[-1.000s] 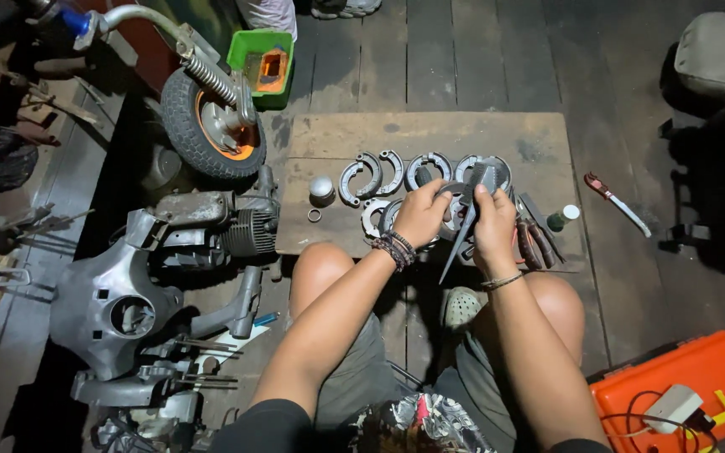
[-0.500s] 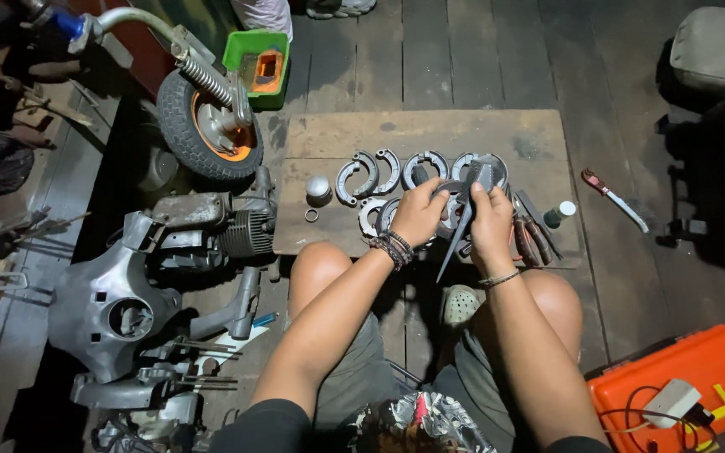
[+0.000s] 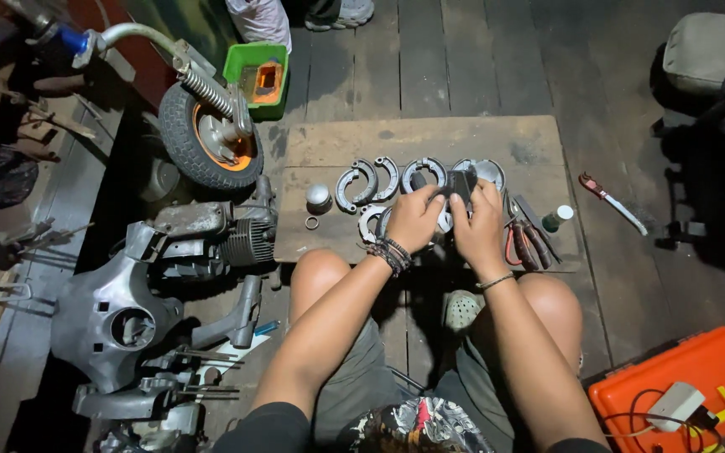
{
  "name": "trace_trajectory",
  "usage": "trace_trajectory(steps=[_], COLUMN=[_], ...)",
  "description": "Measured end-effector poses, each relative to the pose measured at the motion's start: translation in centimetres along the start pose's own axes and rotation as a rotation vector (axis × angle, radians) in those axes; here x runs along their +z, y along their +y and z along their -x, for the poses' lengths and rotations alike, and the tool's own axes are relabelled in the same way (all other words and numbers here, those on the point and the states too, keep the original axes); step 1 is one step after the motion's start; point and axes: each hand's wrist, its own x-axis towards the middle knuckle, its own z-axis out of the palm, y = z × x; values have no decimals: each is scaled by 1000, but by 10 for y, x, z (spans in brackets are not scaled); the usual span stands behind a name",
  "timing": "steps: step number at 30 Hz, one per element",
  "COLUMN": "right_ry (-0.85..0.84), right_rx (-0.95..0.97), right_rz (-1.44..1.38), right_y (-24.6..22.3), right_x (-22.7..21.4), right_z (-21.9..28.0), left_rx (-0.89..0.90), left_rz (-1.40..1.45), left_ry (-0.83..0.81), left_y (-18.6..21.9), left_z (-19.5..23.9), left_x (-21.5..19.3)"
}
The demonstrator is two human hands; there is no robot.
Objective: Assembling motorcycle clutch or brake components on a wooden block on the floor.
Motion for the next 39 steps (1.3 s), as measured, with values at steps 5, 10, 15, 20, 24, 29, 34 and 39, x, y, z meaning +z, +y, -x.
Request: trace_trajectory(steps=[5,10,15,20,24,29,34,39], right_ry=[-53,-57,-36,-67,-32,-75,-22,-80], right_rx=[-89,-108,-101,-96,-74,-78,-67,-108], right_rz=[6,-8,11,-53,-47,-98,-24,-74], right_y=[-10,-8,-3,1,0,-6,14,-27], right_x=[1,-4,-4,2,-7,-3,-2,-9], right_z=[1,-3,-4,-2,-7,-4,-3,-5], left_rx=[33,57,75,89,136,116,120,110], left_rz=[19,4,11,60,53,20,26,209], left_ry=[42,29,77,78,112,24,45,117], left_y=[12,12,14,9,20,12,27,-1], left_z=[4,3,3,7,9,6,10,-2], left_x=[-12,-12,-20,-13,-21,-15,-25,-15])
